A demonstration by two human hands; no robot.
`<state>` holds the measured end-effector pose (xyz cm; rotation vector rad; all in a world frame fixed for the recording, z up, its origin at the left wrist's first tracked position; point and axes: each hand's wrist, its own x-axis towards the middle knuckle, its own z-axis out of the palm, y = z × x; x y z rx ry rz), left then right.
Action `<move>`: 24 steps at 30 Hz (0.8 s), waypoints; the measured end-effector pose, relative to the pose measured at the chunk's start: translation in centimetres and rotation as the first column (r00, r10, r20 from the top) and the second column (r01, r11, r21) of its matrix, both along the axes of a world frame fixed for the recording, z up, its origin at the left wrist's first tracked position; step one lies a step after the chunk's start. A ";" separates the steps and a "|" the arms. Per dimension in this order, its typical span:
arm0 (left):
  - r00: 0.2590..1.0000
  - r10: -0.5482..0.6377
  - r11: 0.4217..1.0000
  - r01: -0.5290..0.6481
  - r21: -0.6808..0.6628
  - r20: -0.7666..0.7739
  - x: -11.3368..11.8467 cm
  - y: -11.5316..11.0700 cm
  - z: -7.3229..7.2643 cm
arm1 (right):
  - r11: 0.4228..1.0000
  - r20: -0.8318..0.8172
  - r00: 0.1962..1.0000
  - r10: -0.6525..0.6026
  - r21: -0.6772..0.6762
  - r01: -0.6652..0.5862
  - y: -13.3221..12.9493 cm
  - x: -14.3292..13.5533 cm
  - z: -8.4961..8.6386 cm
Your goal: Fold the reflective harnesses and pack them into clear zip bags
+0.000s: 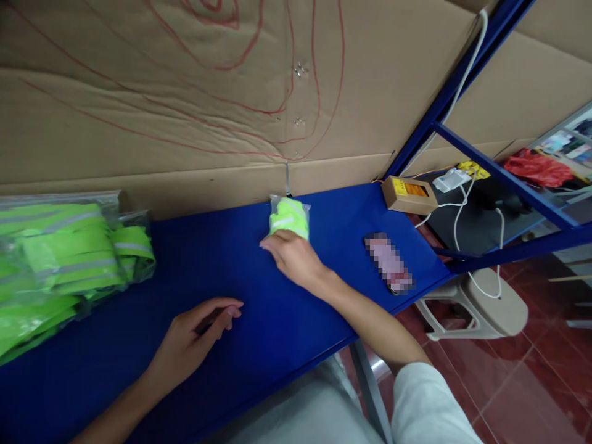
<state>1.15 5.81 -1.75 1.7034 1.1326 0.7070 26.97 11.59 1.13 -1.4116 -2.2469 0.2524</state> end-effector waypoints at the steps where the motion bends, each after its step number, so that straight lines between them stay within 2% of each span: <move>1: 0.999 0.026 0.999 -0.024 -0.048 0.028 0.1 0.1 0.1 | 0.999 -0.140 0.989 0.047 -0.013 -0.049 -0.5 -1.0 0.0; 3: 0.995 0.061 0.991 -0.051 -0.126 0.082 0.3 0.3 0.3 | 0.984 -0.376 0.914 0.151 -0.035 -0.177 -1.6 -3.0 -0.1; 5: 0.991 0.080 0.987 -0.063 -0.151 0.110 0.5 0.4 0.4 | 0.950 -0.475 0.845 0.245 -0.058 -0.308 -2.8 -4.5 -0.2; 7: 0.990 0.095 0.987 -0.080 -0.140 0.106 0.7 0.3 0.6 | 0.920 -0.515 0.807 0.290 -0.082 -0.383 -3.8 -5.4 -0.2; 9: 0.990 0.105 0.988 -0.094 -0.120 0.091 0.9 0.2 0.8 | 0.914 -0.559 0.788 0.257 -0.125 -0.387 -4.4 -5.7 -0.3; 12: 0.991 0.105 0.993 -0.100 -0.067 0.081 0.8 0.0 0.9 | 0.933 -0.599 0.780 0.181 -0.146 -0.329 -4.8 -5.6 -0.1; 14: 0.993 0.093 0.996 -0.092 -0.020 0.069 0.7 0.0 0.8 | 0.949 -0.500 0.836 0.226 -0.080 -0.305 -4.8 -5.4 0.1; 17: 0.998 0.059 0.998 -0.060 0.031 0.028 0.3 0.0 0.4 | 0.962 -0.184 0.945 0.271 0.024 -0.272 -5.1 -5.4 0.2; 19: 0.999 0.052 0.997 -0.051 0.054 -0.008 0.2 0.1 0.0 | 0.966 -0.021 0.967 0.252 0.067 -0.250 -5.3 -5.4 0.1; 21: 0.998 0.050 0.997 -0.048 0.065 -0.032 0.0 0.1 -0.4 | 0.963 0.058 0.968 0.243 0.102 -0.248 -5.5 -5.5 -0.1; 24: 0.998 0.054 0.997 -0.053 0.051 -0.031 -0.1 0.2 -0.7 | 0.961 0.087 0.967 0.238 0.124 -0.247 -5.7 -5.6 -0.4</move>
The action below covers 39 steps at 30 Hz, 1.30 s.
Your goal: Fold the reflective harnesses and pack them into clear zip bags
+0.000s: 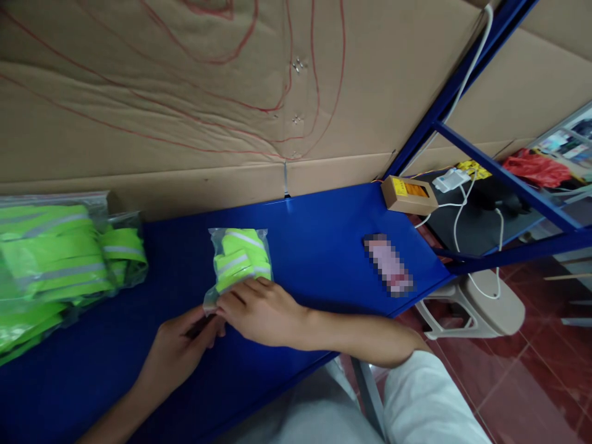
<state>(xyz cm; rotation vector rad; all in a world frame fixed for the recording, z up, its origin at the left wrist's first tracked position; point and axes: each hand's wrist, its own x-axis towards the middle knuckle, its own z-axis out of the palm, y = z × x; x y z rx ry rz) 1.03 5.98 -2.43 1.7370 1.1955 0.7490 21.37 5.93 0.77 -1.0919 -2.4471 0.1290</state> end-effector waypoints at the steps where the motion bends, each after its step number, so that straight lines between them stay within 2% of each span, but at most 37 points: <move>1: 1.000 0.005 1.000 -0.005 -0.021 0.012 -0.1 0.1 0.0 | 1.000 -0.001 1.000 0.000 0.000 0.000 0.0 0.0 0.0; 6: 0.995 0.066 0.990 -0.055 -0.133 0.080 -0.3 0.4 0.6 | 0.999 -0.005 0.999 0.037 -0.005 -0.037 0.4 0.8 0.6; 12: 0.992 0.067 0.992 -0.054 -0.116 0.110 0.1 0.1 1.7 | 0.958 -0.207 0.978 0.017 -0.278 -0.076 1.0 2.0 1.7; 14: 0.990 0.060 0.993 -0.046 -0.106 0.131 0.2 -0.2 1.9 | 0.969 -0.224 0.975 0.002 -0.239 -0.057 0.9 2.1 2.0; 17: 0.987 0.049 0.997 -0.040 -0.064 0.150 0.2 -0.6 2.2 | 0.999 -0.180 0.984 -0.014 -0.052 0.005 0.4 1.8 2.2; 19: 0.988 0.039 0.999 -0.038 -0.009 0.149 0.2 -0.7 2.4 | 0.999 -0.174 0.984 -0.020 0.021 0.024 0.1 1.5 2.0; 25: 0.998 0.039 0.975 -0.046 0.219 0.039 0.4 -1.0 2.7 | 0.998 -0.177 0.983 -0.049 -0.045 0.042 -0.3 1.2 1.6; 35: 0.995 -0.006 0.966 -0.019 0.258 0.096 0.0 -1.4 3.5 | 0.991 -0.231 0.973 -0.026 -0.133 -0.005 -0.6 1.5 2.8; 39: 0.989 -0.086 0.969 0.055 0.240 0.123 -0.5 -1.0 3.4 | 0.990 -0.378 0.921 -0.098 -0.128 0.052 0.0 2.0 3.2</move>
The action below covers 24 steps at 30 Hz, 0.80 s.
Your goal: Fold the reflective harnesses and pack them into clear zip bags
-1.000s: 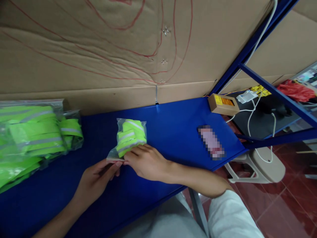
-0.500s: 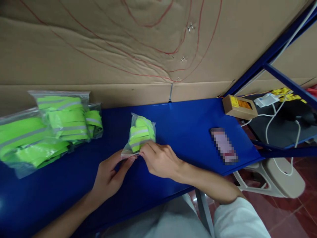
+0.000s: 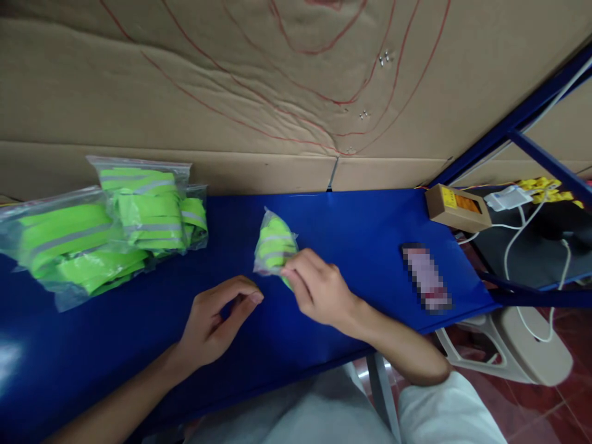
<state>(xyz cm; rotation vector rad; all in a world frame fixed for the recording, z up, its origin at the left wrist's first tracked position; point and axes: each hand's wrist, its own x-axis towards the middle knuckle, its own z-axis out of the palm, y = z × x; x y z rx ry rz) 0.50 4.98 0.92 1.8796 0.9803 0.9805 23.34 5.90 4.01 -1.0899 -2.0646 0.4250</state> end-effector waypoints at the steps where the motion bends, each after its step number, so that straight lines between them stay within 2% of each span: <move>1: 1.000 -0.026 0.999 0.026 -0.027 -0.007 -0.1 0.1 -0.2 | 1.000 -0.046 0.999 -0.017 -0.002 0.017 0.1 0.0 -0.1; 3: 0.997 -0.061 0.994 0.058 -0.088 -0.035 0.0 0.3 -0.8 | 0.999 -0.051 0.997 0.049 -0.020 -0.051 0.0 -0.2 -0.5; 6: 0.995 -0.054 0.994 0.045 -0.101 -0.080 0.2 0.4 -1.7 | 0.968 0.083 0.967 0.242 -0.086 -0.235 -0.5 -0.9 -1.9; 8: 0.996 -0.048 0.995 0.040 -0.095 -0.080 0.4 0.4 -2.0 | 0.954 0.099 0.956 0.277 -0.143 -0.262 -0.6 -1.3 -2.5; 10: 0.995 -0.081 0.990 0.073 -0.117 -0.063 0.4 0.6 -2.1 | 0.934 0.021 0.955 0.294 -0.219 -0.283 -0.4 -1.3 -2.7; 13: 0.992 -0.123 0.985 0.117 -0.128 -0.037 0.4 0.7 -1.7 | 0.853 -0.179 0.913 0.368 -0.326 -0.408 0.4 -0.8 -2.1; 14: 0.992 -0.120 0.986 0.115 -0.119 -0.031 0.4 0.8 -1.6 | 0.843 -0.234 0.902 0.362 -0.331 -0.424 0.7 -0.5 -1.9; 16: 0.993 -0.113 0.989 0.110 -0.099 -0.022 0.3 0.8 -1.2 | 0.884 -0.300 0.921 0.250 -0.316 -0.343 1.1 0.1 -1.5; 19: 0.994 -0.105 0.989 0.102 -0.103 -0.025 0.2 0.7 -0.7 | 0.958 -0.307 0.952 -0.005 -0.273 -0.083 1.5 0.8 -1.5; 21: 0.995 -0.103 0.987 0.100 -0.124 -0.019 0.0 0.6 -0.7 | 0.974 -0.258 0.965 -0.042 -0.224 -0.017 1.5 1.0 -1.7; 24: 0.991 -0.131 0.979 0.134 -0.151 0.031 -0.4 0.8 -1.2 | 0.985 -0.161 0.987 0.005 -0.170 -0.032 1.1 0.9 -2.1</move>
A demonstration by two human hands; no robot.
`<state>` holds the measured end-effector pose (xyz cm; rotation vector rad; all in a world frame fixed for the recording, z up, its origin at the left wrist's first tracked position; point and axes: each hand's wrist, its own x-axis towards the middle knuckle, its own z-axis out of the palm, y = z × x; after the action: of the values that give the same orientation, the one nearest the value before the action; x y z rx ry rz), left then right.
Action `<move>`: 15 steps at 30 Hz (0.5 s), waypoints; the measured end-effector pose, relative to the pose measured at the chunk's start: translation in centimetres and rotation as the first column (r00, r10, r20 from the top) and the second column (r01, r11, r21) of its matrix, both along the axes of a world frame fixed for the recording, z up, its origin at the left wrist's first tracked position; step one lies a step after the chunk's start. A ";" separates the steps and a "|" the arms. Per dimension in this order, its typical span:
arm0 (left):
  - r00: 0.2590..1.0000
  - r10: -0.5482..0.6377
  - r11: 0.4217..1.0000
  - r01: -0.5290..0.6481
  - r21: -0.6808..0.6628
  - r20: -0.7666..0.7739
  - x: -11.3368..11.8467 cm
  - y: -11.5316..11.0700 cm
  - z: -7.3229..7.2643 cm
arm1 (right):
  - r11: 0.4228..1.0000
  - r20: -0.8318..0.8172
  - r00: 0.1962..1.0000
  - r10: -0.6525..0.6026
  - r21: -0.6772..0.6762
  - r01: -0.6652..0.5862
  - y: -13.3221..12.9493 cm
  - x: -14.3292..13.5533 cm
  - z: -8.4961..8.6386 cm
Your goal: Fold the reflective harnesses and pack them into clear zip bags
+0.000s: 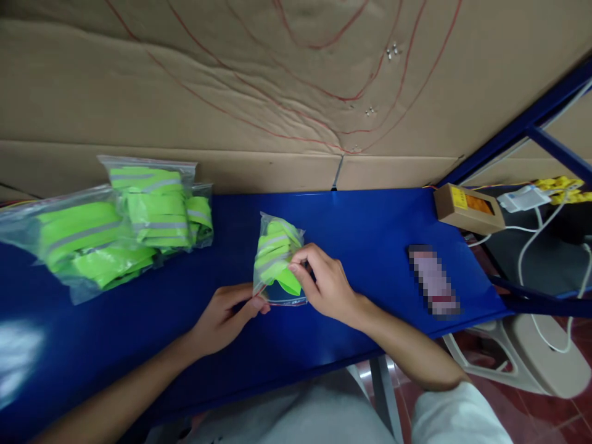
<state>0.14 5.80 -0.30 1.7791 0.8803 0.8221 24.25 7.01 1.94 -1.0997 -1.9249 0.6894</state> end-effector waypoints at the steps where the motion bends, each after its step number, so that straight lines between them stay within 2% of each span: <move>1: 0.999 -0.011 1.000 0.012 -0.021 0.034 -0.1 0.1 -0.2 | 1.000 -0.011 1.000 0.017 -0.013 -0.018 -0.1 0.0 -0.1; 3: 0.991 0.024 0.995 -0.011 -0.097 0.130 -0.3 0.5 -0.7 | 0.995 -0.130 0.990 0.048 -0.081 -0.059 -0.2 0.1 -0.2; 5: 0.956 0.170 0.968 -0.116 -0.224 0.241 -0.3 0.8 -0.9 | 0.975 -0.323 0.945 0.045 -0.190 -0.111 0.0 0.4 0.0; 8: 0.839 0.431 0.859 -0.270 -0.434 0.331 -0.1 1.3 -0.8 | 0.901 -0.534 0.843 -0.061 -0.393 -0.183 0.7 0.9 0.7; 9: 0.818 0.459 0.830 -0.256 -0.495 0.346 -0.1 1.5 -0.7 | 0.873 -0.563 0.819 -0.109 -0.448 -0.192 0.9 1.0 0.9; 11: 0.829 0.411 0.788 -0.113 -0.606 0.379 0.0 1.7 -0.6 | 0.840 -0.565 0.806 -0.177 -0.514 -0.176 1.3 1.0 1.3; 13: 0.852 0.332 0.733 0.039 -0.679 0.406 -0.1 1.8 -0.5 | 0.846 -0.519 0.826 -0.217 -0.523 -0.107 1.7 1.0 1.2; 15: 0.854 0.336 0.707 0.051 -0.705 0.398 -0.3 1.9 -0.6 | 0.878 -0.471 0.840 -0.269 -0.478 0.014 2.0 1.1 1.0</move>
<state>-0.15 7.72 -0.89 0.7658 0.8292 0.8483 25.31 9.05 2.93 -1.1655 -1.2149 1.2589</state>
